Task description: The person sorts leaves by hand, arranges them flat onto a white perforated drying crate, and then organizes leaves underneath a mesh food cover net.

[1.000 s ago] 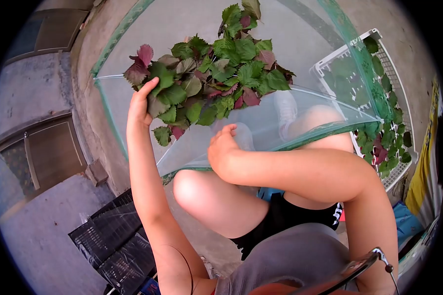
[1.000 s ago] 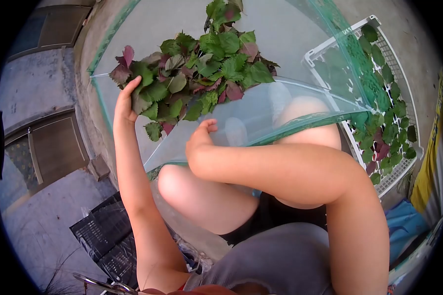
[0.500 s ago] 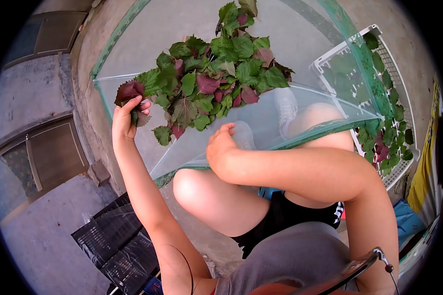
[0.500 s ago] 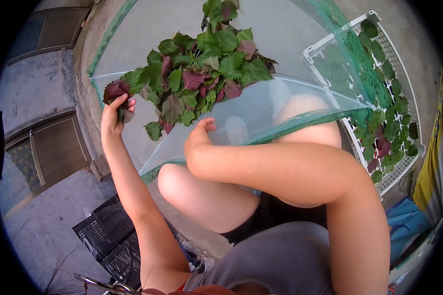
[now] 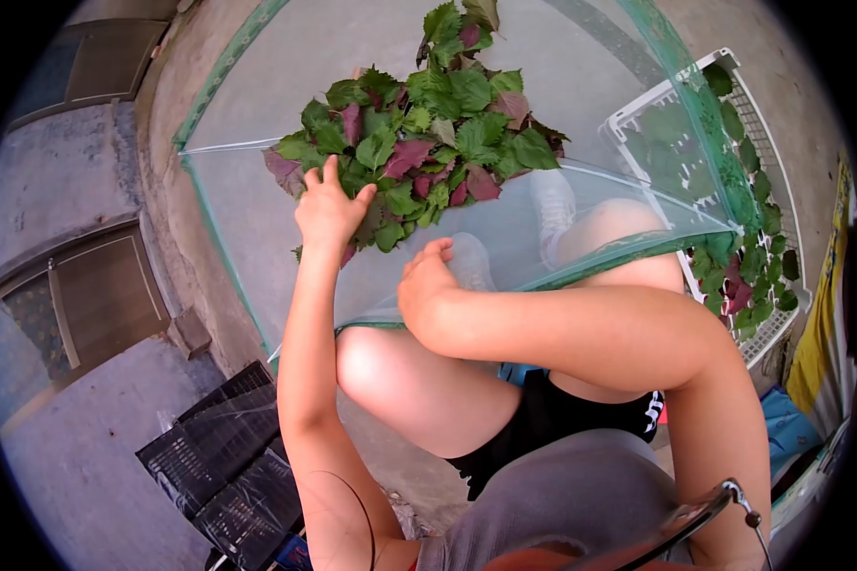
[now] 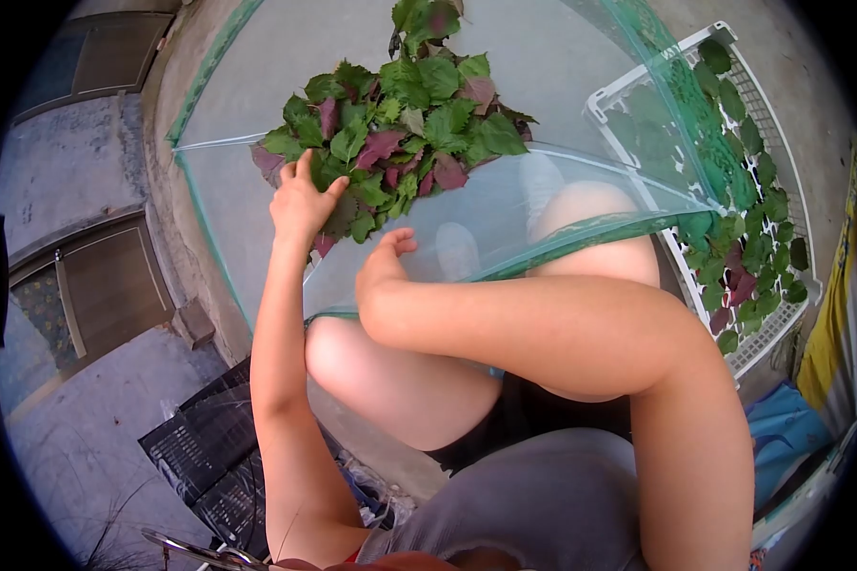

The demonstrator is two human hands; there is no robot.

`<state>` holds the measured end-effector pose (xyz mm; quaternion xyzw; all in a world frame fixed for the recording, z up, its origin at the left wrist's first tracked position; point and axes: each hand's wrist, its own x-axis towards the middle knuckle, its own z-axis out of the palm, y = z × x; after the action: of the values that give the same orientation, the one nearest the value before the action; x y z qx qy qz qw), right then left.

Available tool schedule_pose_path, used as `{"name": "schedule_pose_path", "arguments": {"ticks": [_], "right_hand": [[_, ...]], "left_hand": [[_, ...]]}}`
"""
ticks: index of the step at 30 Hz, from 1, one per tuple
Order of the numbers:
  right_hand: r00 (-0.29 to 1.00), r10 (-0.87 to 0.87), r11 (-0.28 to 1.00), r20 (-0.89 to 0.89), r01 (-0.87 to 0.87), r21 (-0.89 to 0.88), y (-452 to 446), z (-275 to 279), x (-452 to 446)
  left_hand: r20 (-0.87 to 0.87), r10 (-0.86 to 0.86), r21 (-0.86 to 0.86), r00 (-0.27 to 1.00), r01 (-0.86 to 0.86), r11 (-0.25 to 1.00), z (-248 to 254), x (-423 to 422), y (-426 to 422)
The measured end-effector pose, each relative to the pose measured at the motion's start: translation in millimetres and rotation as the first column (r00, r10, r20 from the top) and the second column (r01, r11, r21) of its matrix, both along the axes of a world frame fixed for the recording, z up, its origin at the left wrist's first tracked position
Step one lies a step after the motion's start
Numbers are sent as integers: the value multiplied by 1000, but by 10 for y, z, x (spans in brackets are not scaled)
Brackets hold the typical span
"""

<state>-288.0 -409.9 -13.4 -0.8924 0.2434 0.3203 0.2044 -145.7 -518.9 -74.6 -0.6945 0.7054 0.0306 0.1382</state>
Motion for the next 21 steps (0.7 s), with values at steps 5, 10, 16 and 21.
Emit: {"name": "schedule_pose_path", "arguments": {"ticks": [5, 10, 16, 21], "right_hand": [[999, -35, 999, 3, 35, -8, 23, -43, 22], [999, -46, 999, 16, 46, -2, 11, -30, -9], [1000, -3, 1000, 26, 3, 1, 10, 12, -36], [1000, 1, 1000, 14, -1, -8, 12, 7, -46]], "left_hand": [[-312, -130, 184, 941, 194, 963, -222, -503, 238], [-247, -278, 70, 928, 303, 950, -407, -519, 351], [-730, 125, 230, 672, 70, 971, -273, -320, 66], [-885, 458, 433, 84, -215, 875, 208, -255, 0]]}}
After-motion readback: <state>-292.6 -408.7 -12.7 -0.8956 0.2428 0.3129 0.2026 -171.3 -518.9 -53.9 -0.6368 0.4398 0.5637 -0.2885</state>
